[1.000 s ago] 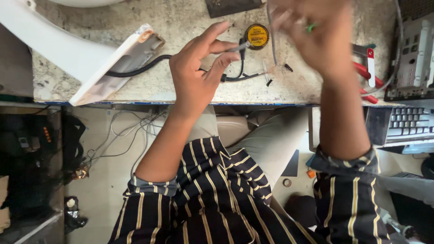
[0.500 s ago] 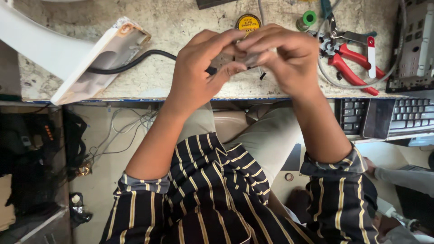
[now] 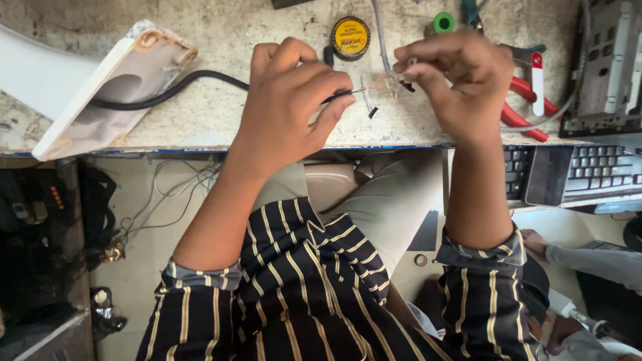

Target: The person strips insulation from the end of a wire, twists the exposed strands, and tins the tip with solder using a soldering iron and a tin of solder. They then slide a piece of heat-shrink tubing over the wire and position it along the stripped section.

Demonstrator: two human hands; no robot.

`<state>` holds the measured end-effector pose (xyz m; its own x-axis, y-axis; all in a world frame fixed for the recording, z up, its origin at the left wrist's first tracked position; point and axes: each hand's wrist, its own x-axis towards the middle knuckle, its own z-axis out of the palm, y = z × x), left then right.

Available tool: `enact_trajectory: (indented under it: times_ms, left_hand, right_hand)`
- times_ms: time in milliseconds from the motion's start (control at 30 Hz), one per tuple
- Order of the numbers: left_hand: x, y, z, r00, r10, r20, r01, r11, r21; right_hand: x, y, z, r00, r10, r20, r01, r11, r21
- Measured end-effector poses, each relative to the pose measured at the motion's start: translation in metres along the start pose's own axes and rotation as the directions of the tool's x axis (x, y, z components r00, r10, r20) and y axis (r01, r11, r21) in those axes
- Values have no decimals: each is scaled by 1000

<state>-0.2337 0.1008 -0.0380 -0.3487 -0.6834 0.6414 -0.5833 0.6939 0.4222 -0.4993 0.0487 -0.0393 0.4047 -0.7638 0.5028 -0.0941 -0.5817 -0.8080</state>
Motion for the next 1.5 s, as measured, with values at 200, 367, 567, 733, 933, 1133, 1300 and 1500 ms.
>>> enact_trajectory:
  times_ms: [200, 367, 567, 733, 933, 1133, 1300, 1500]
  left_hand:
    - [-7, -3, -10, 997, 21, -80, -23, 999, -23]
    - [-12, -14, -15, 988, 83, -128, -77, 996, 46]
    - [-15, -18, -15, 971, 130, -202, -120, 991, 60]
    - [-16, -17, -16, 969, 140, -204, -126, 989, 79]
    - [-14, -16, -16, 972, 146, -184, -125, 985, 119]
    - [-14, -16, -15, 973, 149, -179, -128, 984, 123]
    - [-16, -18, -16, 971, 150, -185, -128, 984, 124]
    - [-16, -15, -15, 971, 160, -175, -131, 978, 163]
  right_hand:
    - [6, -6, 4, 970, -238, 41, 239, 928, -286]
    - [15, -7, 18, 947, -320, 42, 322, 932, -164]
    - [20, -6, 23, 933, -358, 40, 358, 912, -200]
    - [18, -4, 22, 920, -389, 45, 388, 892, -233]
    - [14, -4, 20, 916, -401, 24, 393, 882, -262]
    - [14, -7, 19, 913, -405, 56, 401, 863, -306]
    - [15, -11, 20, 904, -423, 65, 419, 843, -338]
    - [16, -16, 22, 902, -425, 74, 423, 838, -345]
